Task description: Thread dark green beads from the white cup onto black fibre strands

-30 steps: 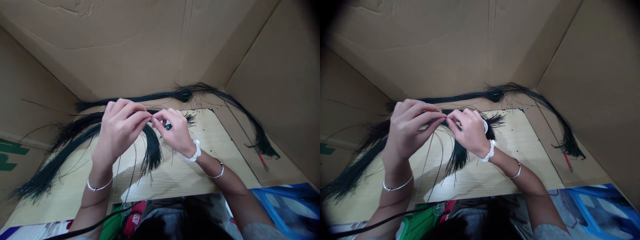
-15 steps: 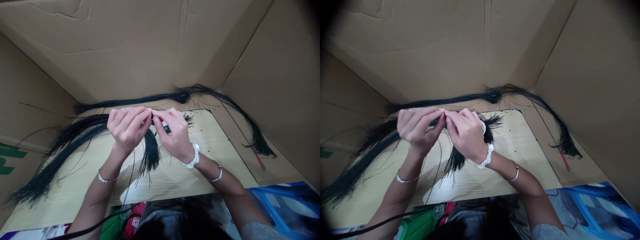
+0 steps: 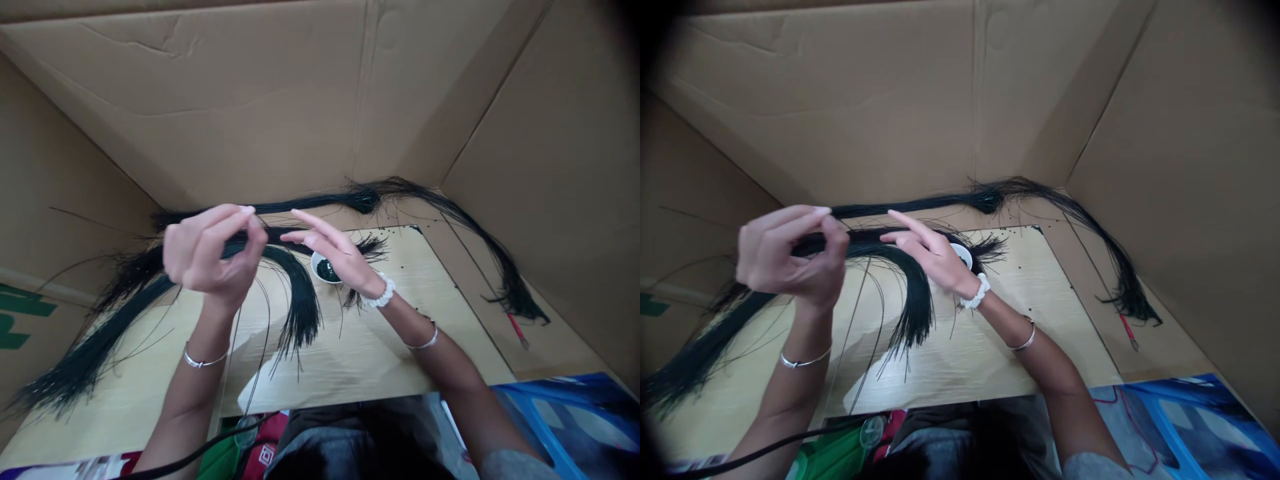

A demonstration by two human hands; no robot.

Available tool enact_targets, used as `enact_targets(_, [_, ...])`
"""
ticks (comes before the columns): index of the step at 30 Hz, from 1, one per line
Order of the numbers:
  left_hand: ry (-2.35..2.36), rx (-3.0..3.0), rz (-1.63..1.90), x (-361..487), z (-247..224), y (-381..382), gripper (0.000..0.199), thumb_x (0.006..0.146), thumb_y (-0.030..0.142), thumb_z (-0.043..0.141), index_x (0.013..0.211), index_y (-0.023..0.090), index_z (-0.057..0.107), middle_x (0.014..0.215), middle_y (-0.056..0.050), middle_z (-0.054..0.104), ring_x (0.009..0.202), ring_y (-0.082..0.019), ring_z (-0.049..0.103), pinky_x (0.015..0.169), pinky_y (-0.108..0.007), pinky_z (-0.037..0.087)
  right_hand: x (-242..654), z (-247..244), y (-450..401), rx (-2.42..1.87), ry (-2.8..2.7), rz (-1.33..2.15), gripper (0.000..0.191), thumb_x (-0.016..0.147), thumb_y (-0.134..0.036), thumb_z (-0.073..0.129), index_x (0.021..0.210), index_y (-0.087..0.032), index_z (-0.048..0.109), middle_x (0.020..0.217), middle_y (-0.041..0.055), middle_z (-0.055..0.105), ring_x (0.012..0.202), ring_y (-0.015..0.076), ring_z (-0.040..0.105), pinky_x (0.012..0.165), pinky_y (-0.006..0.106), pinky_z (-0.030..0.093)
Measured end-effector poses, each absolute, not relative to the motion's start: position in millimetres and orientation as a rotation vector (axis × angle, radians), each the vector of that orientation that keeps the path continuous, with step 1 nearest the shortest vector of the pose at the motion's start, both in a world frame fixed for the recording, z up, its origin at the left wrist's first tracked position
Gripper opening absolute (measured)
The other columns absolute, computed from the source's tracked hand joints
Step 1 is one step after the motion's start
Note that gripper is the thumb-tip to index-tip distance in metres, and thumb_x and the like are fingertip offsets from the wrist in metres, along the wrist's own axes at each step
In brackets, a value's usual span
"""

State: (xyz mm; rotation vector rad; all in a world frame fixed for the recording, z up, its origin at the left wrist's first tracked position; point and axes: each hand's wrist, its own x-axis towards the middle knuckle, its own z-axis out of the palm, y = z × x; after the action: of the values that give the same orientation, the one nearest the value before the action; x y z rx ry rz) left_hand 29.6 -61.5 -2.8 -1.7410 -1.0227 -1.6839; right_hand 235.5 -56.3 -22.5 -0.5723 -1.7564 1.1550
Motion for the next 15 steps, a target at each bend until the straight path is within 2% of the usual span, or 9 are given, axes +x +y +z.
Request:
enact_targets(2, [-1.069,-1.674,-1.669,20,8,-67,0.023,0.091,0.022,0.068,0.11,0.034,0.073,0.106,0.004,0.075,0.097,-0.02,0.067,0.079,-0.042,0.044,229,-38,-45,-0.527,-1.865,1.242,0.051,0.099,-0.037,0.056,0.149,-0.026,0.047,0.136,0.0087,0.068,0.128,0.0195,0.061,0.109,0.044,0.047])
enact_targets(5, [-1.126,-1.578,-1.676,13,16,-69,0.018,0.095,0.024,0.062,0.11,0.028,0.072,0.103,0.003,0.074,0.093,-0.019,0.066,0.07,-0.04,0.041,211,-57,-38,-0.521,-2.026,1.173,0.048,0.097,-0.038,0.061,0.142,-0.025,0.055,0.129,0.0078,0.072,0.124,0.0195,0.062,0.109,0.045,0.045])
enact_targets(7, [-1.143,-1.57,-1.712,15,16,-66,0.015,0.097,0.028,0.061,0.107,0.026,0.071,0.101,0.002,0.072,0.093,-0.019,0.065,0.075,-0.043,0.042,200,-64,-39,-0.528,-2.043,1.079,0.033,0.097,-0.039,0.061,0.126,-0.024,0.068,0.121,0.0048,0.076,0.116,0.0182,0.065,0.107,0.042,0.045])
enact_targets(10, [-1.198,-1.635,-1.76,22,16,-61,0.018,0.098,0.035,0.056,0.109,0.027,0.068,0.113,0.0,0.071,0.11,-0.024,0.063,0.091,-0.048,0.044,191,-65,-43,-0.552,-1.973,0.991,0.023,0.099,-0.035,0.058,0.099,-0.023,0.078,0.108,0.0015,0.08,0.103,0.0155,0.067,0.1,0.034,0.048])
enact_targets(11, [-1.268,-1.702,-1.767,24,17,-60,0.024,0.099,0.039,0.054,0.117,0.027,0.065,0.128,-0.001,0.067,0.123,-0.026,0.059,0.095,-0.049,0.044,190,-64,-44,-0.569,-1.927,0.989,0.024,0.1,-0.034,0.058,0.096,-0.022,0.079,0.105,0.0013,0.08,0.1,0.0149,0.068,0.098,0.032,0.048])
enact_targets(13, [-1.363,-1.8,-1.841,25,21,-58,0.048,0.099,0.047,0.053,0.143,0.029,0.048,0.157,-0.002,0.045,0.136,-0.028,0.051,0.103,-0.047,0.045,191,-61,-45,-0.617,-1.817,1.023,0.025,0.1,-0.034,0.057,0.095,-0.021,0.079,0.102,0.0018,0.08,0.099,0.0148,0.069,0.096,0.031,0.048])
enact_targets(14, [-1.407,-1.899,-1.873,24,22,-57,0.06,0.098,0.052,0.054,0.151,0.028,0.039,0.162,-0.005,0.038,0.137,-0.028,0.051,0.105,-0.046,0.045,192,-60,-44,-0.645,-1.753,1.049,0.026,0.099,-0.034,0.057,0.093,-0.021,0.079,0.101,0.0023,0.08,0.099,0.0151,0.07,0.096,0.03,0.049])
enact_targets(15, [-1.465,-2.04,-1.868,23,24,-57,0.066,0.097,0.055,0.054,0.154,0.025,0.036,0.16,-0.009,0.04,0.135,-0.029,0.054,0.105,-0.045,0.046,194,-59,-44,-0.671,-1.686,1.08,0.027,0.099,-0.035,0.058,0.093,-0.02,0.079,0.1,0.0029,0.08,0.1,0.0158,0.071,0.096,0.031,0.049])
